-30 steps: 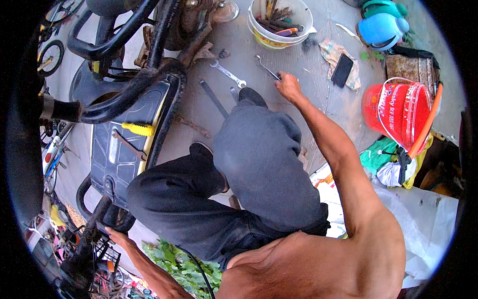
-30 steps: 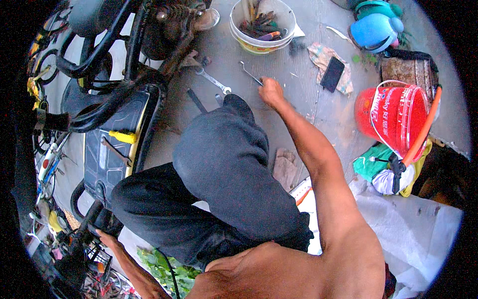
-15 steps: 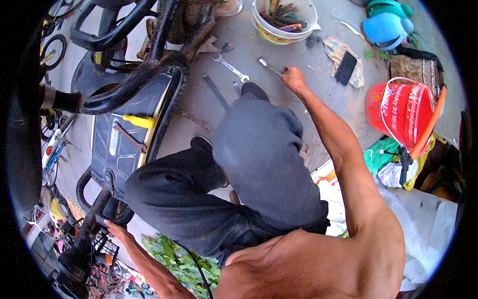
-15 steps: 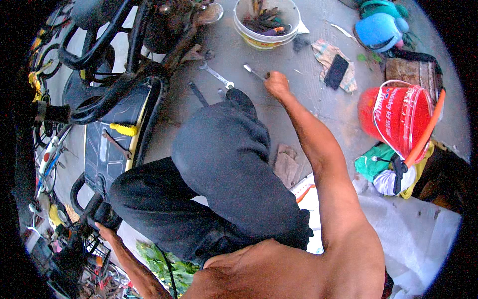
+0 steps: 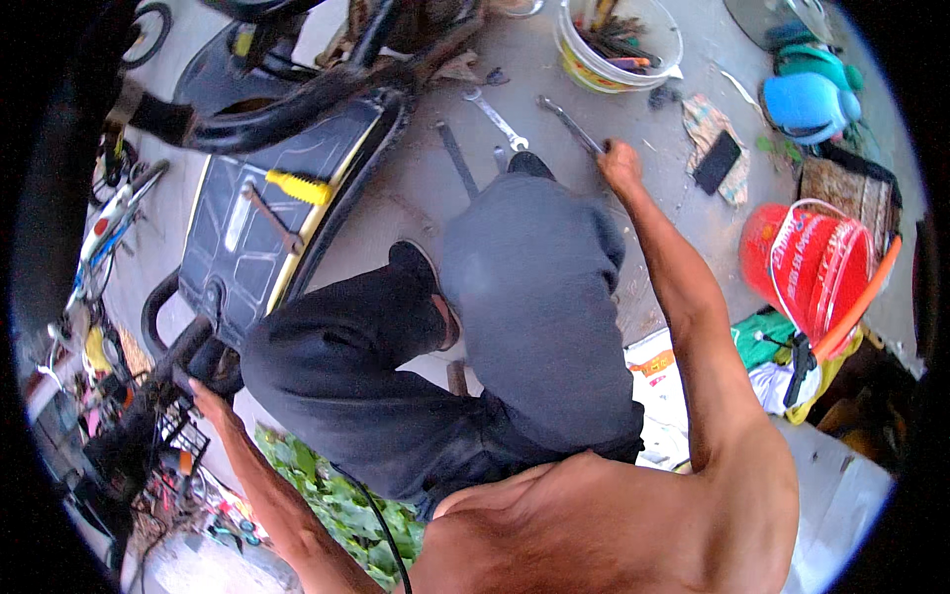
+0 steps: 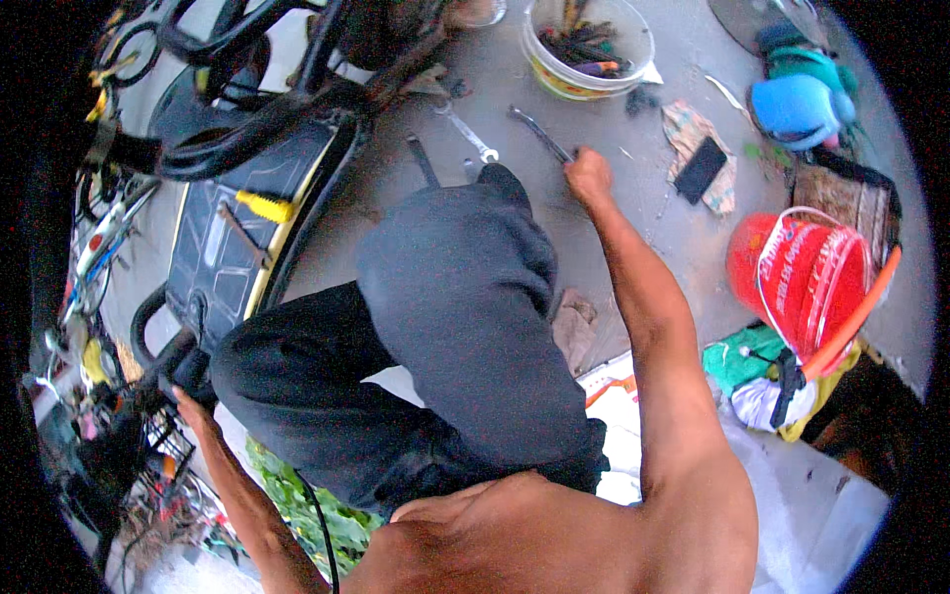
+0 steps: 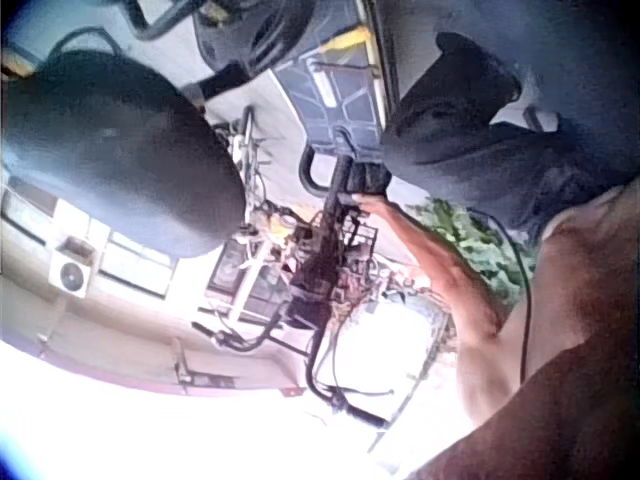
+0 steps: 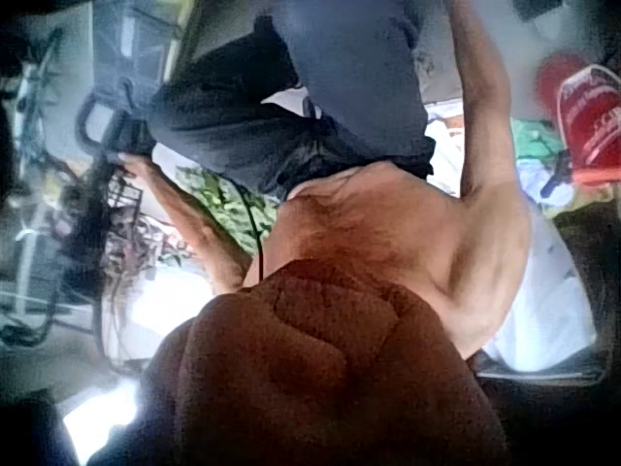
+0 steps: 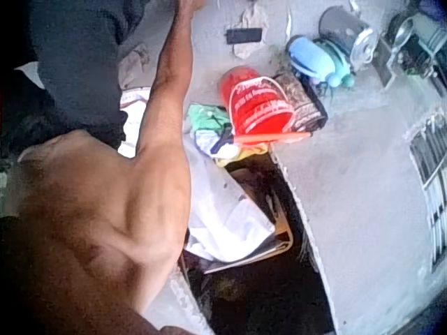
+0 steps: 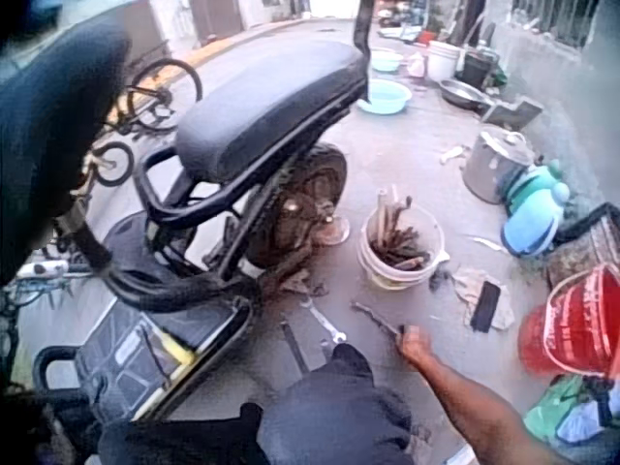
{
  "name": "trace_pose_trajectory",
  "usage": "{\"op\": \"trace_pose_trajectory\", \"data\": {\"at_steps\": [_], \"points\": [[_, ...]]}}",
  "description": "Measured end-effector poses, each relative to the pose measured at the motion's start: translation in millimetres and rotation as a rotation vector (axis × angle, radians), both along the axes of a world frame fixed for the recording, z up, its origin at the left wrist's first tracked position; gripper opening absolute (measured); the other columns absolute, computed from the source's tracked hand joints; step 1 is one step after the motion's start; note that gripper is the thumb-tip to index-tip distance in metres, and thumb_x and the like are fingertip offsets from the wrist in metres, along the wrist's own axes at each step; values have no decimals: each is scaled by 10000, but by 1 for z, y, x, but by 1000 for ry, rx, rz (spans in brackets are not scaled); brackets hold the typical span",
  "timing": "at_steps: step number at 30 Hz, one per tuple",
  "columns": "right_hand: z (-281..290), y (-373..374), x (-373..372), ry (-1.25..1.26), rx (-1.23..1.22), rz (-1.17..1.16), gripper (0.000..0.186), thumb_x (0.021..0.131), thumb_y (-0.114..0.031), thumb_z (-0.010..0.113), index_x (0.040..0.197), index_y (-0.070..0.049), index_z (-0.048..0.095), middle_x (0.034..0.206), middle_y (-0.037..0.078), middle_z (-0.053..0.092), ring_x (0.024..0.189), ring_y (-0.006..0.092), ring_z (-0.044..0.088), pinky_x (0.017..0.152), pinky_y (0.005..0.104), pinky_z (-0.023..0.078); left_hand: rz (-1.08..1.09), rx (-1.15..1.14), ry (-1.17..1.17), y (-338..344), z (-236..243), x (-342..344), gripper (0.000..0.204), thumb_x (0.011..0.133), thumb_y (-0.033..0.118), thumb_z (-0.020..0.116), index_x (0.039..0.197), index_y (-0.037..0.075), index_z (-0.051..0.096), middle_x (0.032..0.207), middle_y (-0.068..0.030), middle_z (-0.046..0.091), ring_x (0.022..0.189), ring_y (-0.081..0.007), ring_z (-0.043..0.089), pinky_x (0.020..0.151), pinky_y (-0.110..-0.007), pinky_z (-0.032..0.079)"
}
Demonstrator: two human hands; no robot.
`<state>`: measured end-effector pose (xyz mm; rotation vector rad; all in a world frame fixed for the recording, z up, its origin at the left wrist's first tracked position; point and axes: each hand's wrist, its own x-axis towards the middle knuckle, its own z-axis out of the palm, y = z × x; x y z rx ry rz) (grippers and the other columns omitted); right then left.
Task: The person sits on the ground and uses a wrench to tighten bolts on the rear wheel hub of a black electric scooter. He then switches to a yellow screwdriver to adjust components near the front handlebars and headlight.
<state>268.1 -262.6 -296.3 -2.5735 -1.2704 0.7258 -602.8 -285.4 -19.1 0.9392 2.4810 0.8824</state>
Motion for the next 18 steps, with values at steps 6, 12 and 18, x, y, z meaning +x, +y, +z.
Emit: {"op": "trace_pose_trajectory", "data": {"at_steps": [6, 12, 18], "points": [[-5, -12, -11, 159, -71, -50, 341, 772, -312, 667, 1014, -80, 729, 947, 206, 703, 935, 342, 682, 831, 425, 524, -18, 59, -52, 3, 1, 20, 744, 954, 545, 500, 1281, -122, 466, 1195, -223, 592, 1003, -321, 649, 839, -432, 558], [96, -8, -39, 477, 278, -48, 352, 821, -317, 667, 1017, -30, 725, 929, 157, 726, 878, 245, 692, 795, 349, 511, 33, -53, 182, 2, -3, 29, 726, 964, 527, 490, 1282, -125, 482, 1208, -256, 590, 1098, -344, 590, 938, -415, 443], [251, 17, -91, 551, 519, -2, 322, 861, -293, 651, 990, -4, 710, 868, 92, 727, 796, 180, 675, 744, 317, 510, -124, 44, 232, -8, -6, 39, 665, 983, 447, 487, 1417, -39, 357, 1309, -262, 523, 1146, -353, 564, 947, -417, 457]]}}
